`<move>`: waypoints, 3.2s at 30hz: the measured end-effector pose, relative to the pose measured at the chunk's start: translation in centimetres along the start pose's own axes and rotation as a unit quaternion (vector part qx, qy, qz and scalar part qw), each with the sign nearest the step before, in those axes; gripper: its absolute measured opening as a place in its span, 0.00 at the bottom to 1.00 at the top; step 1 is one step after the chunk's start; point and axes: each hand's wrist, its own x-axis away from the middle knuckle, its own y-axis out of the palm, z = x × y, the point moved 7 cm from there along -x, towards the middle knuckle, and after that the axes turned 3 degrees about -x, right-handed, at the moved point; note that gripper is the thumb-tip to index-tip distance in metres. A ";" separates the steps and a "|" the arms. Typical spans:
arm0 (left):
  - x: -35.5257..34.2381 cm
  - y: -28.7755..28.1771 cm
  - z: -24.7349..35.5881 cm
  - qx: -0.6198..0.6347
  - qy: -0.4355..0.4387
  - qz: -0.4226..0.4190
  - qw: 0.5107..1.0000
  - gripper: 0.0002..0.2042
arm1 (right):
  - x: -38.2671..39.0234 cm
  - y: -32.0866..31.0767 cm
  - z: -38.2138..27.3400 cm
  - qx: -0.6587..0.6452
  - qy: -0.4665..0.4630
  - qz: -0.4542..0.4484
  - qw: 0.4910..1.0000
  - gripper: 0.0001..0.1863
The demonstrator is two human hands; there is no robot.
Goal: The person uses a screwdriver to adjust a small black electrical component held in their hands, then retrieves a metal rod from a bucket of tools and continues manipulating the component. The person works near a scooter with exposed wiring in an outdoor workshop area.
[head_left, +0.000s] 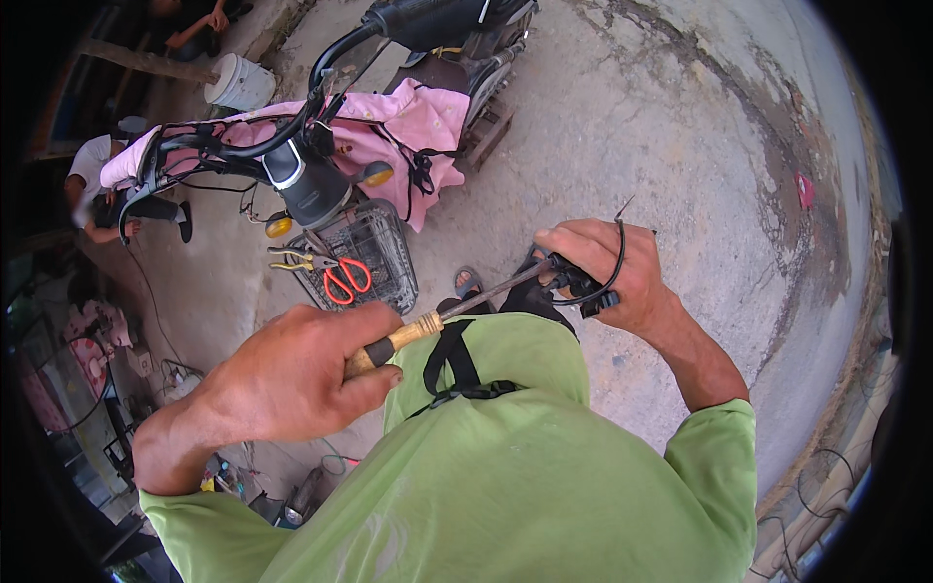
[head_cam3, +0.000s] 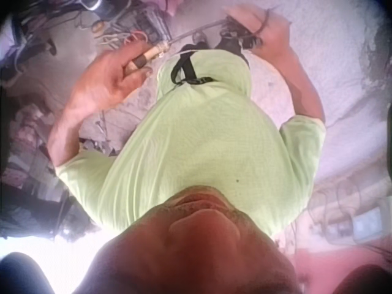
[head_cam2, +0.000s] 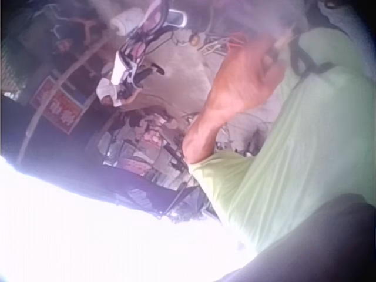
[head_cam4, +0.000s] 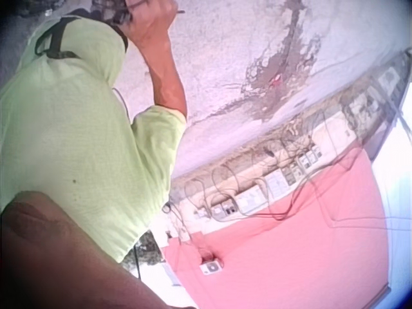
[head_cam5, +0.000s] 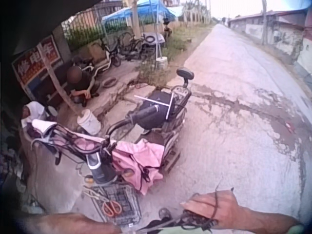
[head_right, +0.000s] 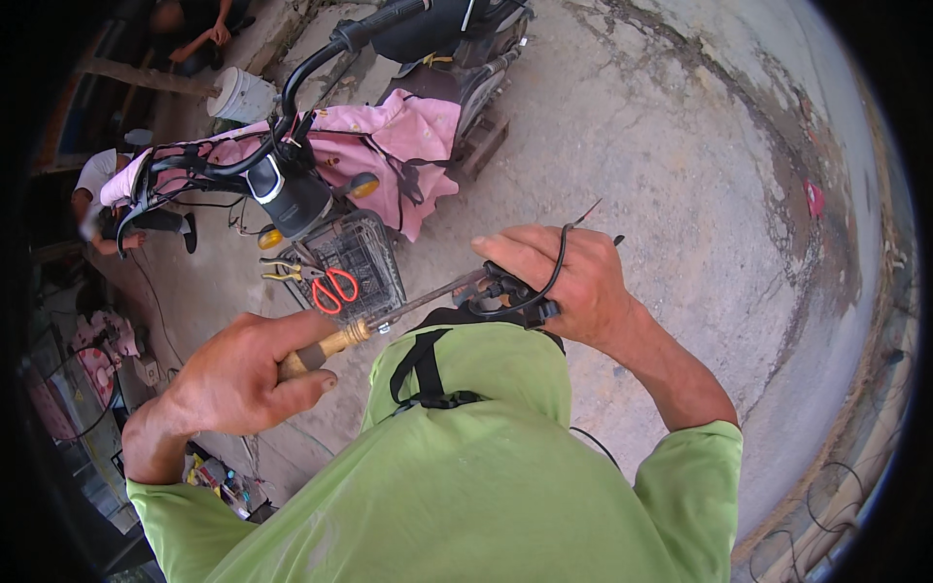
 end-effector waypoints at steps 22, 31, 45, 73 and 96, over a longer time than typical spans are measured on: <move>-0.2 -1.2 4.1 -0.431 0.119 0.222 0.866 0.19 | 0.1 1.8 4.0 -0.366 0.243 -0.101 0.892 0.18; -0.2 -2.5 5.2 -0.442 0.134 0.214 0.861 0.18 | -0.9 -0.3 3.0 -0.169 0.137 -0.096 0.971 0.23; -0.8 -3.2 6.6 -0.456 0.135 0.221 0.852 0.17 | -1.2 -1.2 3.3 -0.048 0.056 -0.027 0.997 0.25; -1.5 -4.7 5.7 -0.495 0.214 0.269 0.798 0.21 | -1.0 0.4 4.0 -0.404 0.327 -0.194 0.832 0.17; -5.6 -5.0 1.1 -0.029 -0.011 0.048 0.998 0.11 | -4.2 -0.1 4.6 -0.228 0.110 -0.074 0.965 0.13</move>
